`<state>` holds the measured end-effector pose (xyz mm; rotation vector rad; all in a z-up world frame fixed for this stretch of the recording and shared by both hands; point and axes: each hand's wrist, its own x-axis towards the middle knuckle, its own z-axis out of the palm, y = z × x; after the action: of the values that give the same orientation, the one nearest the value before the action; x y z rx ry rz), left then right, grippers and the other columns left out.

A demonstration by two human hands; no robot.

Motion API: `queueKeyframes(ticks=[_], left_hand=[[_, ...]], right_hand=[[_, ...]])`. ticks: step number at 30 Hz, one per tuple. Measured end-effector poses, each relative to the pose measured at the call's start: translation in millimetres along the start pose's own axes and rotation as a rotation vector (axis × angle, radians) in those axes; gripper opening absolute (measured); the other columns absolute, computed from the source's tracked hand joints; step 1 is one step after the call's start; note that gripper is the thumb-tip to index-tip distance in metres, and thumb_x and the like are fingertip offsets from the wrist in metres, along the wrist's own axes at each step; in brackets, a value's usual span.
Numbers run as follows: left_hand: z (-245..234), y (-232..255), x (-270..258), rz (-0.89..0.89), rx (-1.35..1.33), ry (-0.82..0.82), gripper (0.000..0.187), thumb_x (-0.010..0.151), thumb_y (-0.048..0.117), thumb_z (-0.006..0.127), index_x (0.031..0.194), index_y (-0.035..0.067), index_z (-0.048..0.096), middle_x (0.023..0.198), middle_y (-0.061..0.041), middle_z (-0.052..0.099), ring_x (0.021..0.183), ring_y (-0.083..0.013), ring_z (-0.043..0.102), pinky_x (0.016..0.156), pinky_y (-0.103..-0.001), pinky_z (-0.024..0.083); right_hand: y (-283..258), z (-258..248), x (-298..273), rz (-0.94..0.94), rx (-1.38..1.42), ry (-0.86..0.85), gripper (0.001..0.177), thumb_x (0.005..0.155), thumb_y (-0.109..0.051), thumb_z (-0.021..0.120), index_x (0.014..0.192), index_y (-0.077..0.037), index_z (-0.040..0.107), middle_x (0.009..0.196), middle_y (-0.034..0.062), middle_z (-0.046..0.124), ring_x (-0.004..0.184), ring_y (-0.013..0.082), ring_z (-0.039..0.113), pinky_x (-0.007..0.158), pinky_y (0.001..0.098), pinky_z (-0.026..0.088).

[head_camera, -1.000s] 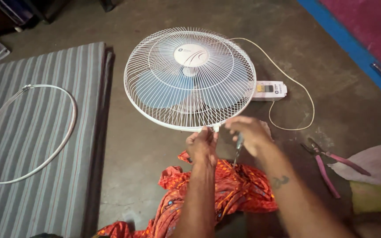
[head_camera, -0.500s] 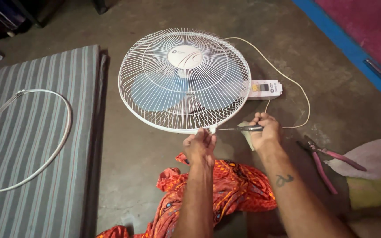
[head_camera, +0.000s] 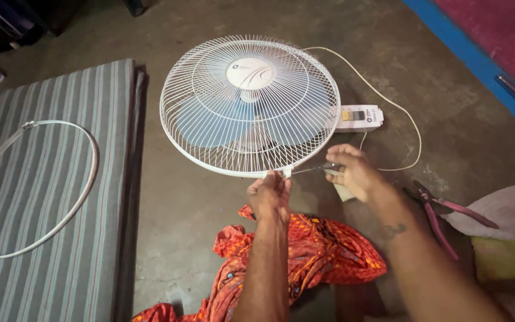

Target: The person attaches the front wire guard to a table fan and secures it by tightening a central knob with a screwdriver. The fan is held and rotated to align the guard, then the knob is turned to lock the assembly.

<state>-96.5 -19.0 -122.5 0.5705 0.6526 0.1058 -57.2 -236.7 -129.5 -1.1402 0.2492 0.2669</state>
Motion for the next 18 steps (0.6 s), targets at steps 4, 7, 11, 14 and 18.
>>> queueKeyframes(ticks=[4, 7, 11, 14, 18], left_hand=[[3, -2, 1, -0.021, 0.0, 0.061, 0.011, 0.096, 0.005, 0.065, 0.092, 0.002, 0.056, 0.081, -0.015, 0.07, 0.065, -0.0207, 0.067, 0.061, -0.036, 0.061], [1, -3, -1, 0.002, 0.022, 0.055, 0.012, 0.097, 0.006, 0.066, 0.091, -0.001, 0.059, 0.081, -0.014, 0.07, 0.064, -0.0196, 0.066, 0.061, -0.035, 0.061], [0, -2, 0, -0.031, 0.022, 0.094, 0.011, 0.096, 0.006, 0.066, 0.09, 0.001, 0.058, 0.082, -0.012, 0.071, 0.065, -0.0193, 0.068, 0.063, -0.034, 0.062], [-1, -3, 0, 0.02, 0.042, 0.016, 0.012, 0.097, 0.007, 0.066, 0.09, -0.003, 0.063, 0.083, -0.014, 0.071, 0.065, -0.0192, 0.066, 0.063, -0.034, 0.061], [4, -4, -4, -0.023, 0.015, 0.077, 0.009, 0.095, 0.007, 0.067, 0.091, 0.001, 0.062, 0.085, -0.013, 0.072, 0.07, -0.0205, 0.069, 0.066, -0.034, 0.062]], right_hand=[[-30, -10, -7, 0.091, -0.244, -0.225, 0.023, 0.09, -0.013, 0.068, 0.109, 0.0, 0.066, 0.092, 0.0082, 0.067, 0.081, 0.0161, 0.065, 0.074, 0.0322, 0.056], [-34, -7, -7, 0.137, -0.356, -0.163, 0.027, 0.09, -0.019, 0.07, 0.108, 0.002, 0.069, 0.089, 0.0074, 0.069, 0.075, 0.0134, 0.064, 0.065, 0.0289, 0.055], [-44, 4, -9, 0.117, -0.494, -0.264, 0.032, 0.09, -0.021, 0.075, 0.108, 0.005, 0.072, 0.089, 0.0078, 0.069, 0.071, 0.0115, 0.061, 0.058, 0.0259, 0.049], [-66, 10, -3, 0.152, -0.938, -0.324, 0.042, 0.08, -0.02, 0.076, 0.12, -0.007, 0.076, 0.092, 0.0053, 0.077, 0.067, 0.0132, 0.058, 0.056, 0.0287, 0.044], [-71, 18, 11, -0.085, -1.414, -0.577, 0.046, 0.084, -0.033, 0.078, 0.12, -0.004, 0.075, 0.09, 0.0076, 0.079, 0.073, 0.014, 0.067, 0.065, 0.0319, 0.054]])
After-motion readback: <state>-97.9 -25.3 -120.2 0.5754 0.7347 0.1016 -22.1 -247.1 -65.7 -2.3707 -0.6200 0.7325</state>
